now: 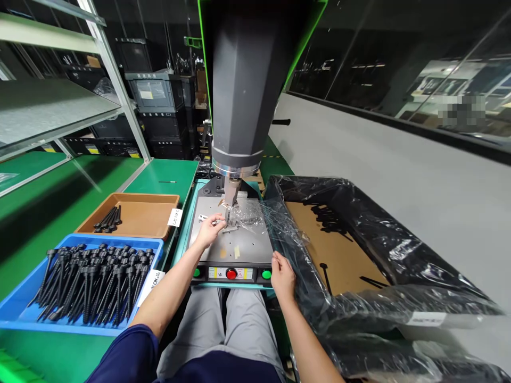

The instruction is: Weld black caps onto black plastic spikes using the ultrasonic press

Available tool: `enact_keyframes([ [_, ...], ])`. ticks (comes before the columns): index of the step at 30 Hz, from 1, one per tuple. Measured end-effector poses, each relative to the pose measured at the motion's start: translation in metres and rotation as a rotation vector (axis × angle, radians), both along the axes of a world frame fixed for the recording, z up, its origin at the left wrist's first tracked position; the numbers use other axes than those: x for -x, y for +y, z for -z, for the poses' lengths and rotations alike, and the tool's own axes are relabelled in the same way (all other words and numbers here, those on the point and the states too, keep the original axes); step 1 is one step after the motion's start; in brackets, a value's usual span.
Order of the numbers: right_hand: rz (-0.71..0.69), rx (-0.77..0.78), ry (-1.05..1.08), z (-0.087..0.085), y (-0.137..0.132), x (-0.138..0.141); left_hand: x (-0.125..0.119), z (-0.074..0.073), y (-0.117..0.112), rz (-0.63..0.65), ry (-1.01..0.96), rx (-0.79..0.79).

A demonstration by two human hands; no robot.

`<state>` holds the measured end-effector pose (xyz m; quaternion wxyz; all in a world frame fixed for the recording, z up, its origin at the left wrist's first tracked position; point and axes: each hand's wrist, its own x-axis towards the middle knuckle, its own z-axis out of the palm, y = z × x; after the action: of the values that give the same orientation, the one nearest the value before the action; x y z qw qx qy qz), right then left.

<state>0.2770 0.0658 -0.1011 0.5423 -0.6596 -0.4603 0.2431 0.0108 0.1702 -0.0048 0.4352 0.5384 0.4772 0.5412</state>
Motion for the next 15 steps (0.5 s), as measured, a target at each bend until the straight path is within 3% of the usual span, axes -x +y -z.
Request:
enact_keyframes([
  [4,-0.151,0.013,0.543,-0.014,0.029,0.029,0.0,-0.002,0.006,0.056,-0.08,0.026],
  [7,-0.285,0.068,0.827,-0.023,0.052,0.047,0.0,-0.005,0.005,0.072,-0.159,0.048],
  [10,-0.387,0.096,0.871,-0.033,0.075,0.065,-0.003,-0.011,0.004,0.074,-0.222,0.088],
  [15,-0.365,-0.001,0.75,-0.049,0.116,0.096,-0.008,-0.026,-0.002,0.067,-0.309,0.106],
])
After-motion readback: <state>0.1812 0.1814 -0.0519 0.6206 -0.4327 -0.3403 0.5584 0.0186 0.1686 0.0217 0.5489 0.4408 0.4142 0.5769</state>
